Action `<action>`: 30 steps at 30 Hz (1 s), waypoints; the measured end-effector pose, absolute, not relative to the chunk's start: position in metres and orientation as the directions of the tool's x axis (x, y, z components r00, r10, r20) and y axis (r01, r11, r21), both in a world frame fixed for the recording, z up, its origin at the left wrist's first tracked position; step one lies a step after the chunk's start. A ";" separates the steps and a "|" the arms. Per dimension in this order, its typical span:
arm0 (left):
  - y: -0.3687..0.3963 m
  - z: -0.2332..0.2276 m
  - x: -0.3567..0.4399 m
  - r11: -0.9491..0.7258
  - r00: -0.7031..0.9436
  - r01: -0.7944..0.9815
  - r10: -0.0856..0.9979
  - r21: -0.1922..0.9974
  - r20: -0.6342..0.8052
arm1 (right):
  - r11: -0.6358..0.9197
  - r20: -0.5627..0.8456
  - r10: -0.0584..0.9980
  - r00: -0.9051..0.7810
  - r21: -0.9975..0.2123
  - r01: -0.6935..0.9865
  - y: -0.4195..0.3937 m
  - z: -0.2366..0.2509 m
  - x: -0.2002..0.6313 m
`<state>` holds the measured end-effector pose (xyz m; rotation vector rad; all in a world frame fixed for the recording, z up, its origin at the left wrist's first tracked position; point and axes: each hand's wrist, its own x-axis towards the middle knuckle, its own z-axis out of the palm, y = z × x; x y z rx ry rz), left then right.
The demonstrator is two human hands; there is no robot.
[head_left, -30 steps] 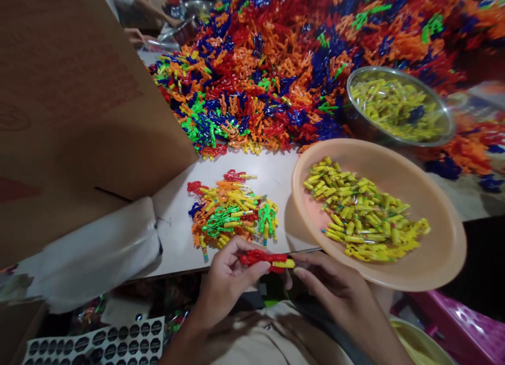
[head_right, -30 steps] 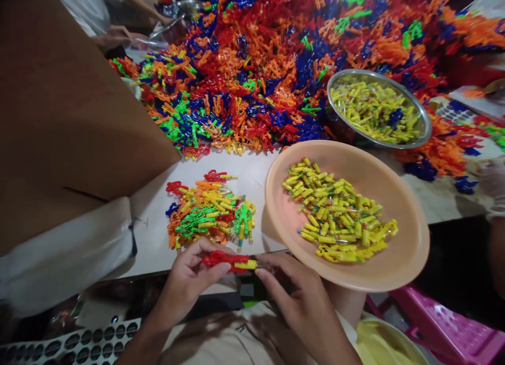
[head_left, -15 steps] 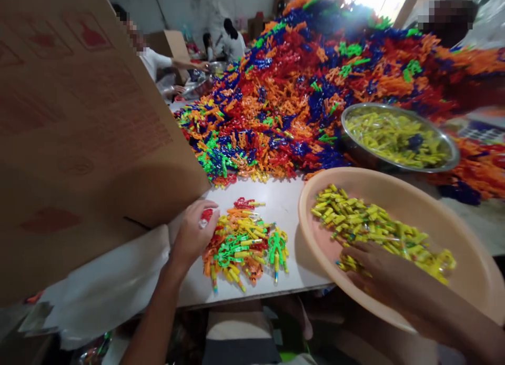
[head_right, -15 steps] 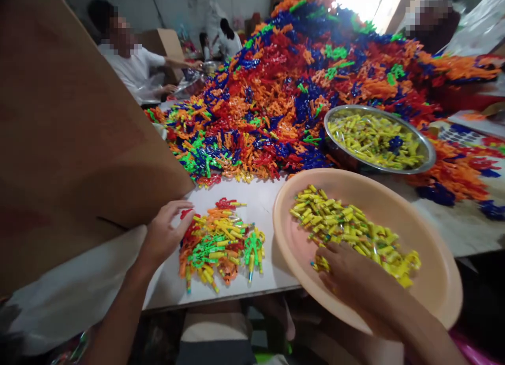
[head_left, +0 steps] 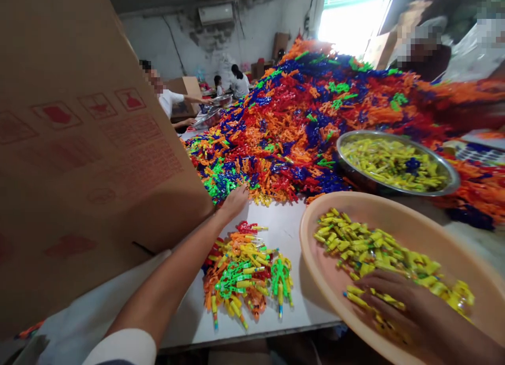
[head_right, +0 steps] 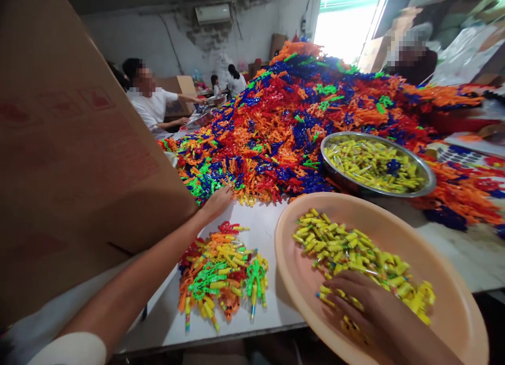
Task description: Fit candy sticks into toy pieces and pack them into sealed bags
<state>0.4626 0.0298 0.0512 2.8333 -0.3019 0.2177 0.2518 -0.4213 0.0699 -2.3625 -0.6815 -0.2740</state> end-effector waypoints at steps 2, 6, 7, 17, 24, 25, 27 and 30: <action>0.031 0.054 0.461 -0.933 0.968 -0.220 -0.172 0.285 0.184 | -0.613 0.309 0.389 0.868 -0.616 0.494 -0.426 0.080 0.252; 0.038 0.065 0.437 -0.902 0.974 -0.160 -0.078 0.401 0.212 | -0.533 0.199 0.117 0.973 -0.814 0.231 -0.425 0.091 0.245; 0.040 0.069 0.426 -0.886 0.974 -0.140 -0.044 0.442 0.221 | -0.488 0.132 0.075 0.988 -0.859 0.151 -0.421 0.094 0.240; -0.011 0.102 0.249 -0.168 0.989 0.117 0.108 0.979 -0.100 | -0.065 -0.096 -0.151 0.984 -0.992 -0.107 -0.329 0.107 0.183; -0.074 0.104 0.183 0.158 0.949 0.309 -0.107 0.938 -0.295 | -0.300 0.455 0.096 0.885 -0.835 0.461 -0.296 0.103 0.174; -0.075 0.105 0.180 0.167 0.949 0.311 -0.112 0.935 -0.296 | -0.322 0.492 0.149 0.858 -0.796 0.512 -0.295 0.104 0.175; -0.076 0.106 0.177 0.174 0.949 0.309 -0.116 0.935 -0.292 | -0.369 0.530 0.240 0.813 -0.725 0.582 -0.294 0.104 0.176; -0.076 0.108 0.175 0.157 0.954 0.292 -0.118 0.943 -0.276 | -0.449 0.543 0.334 0.770 -0.627 0.637 -0.296 0.103 0.176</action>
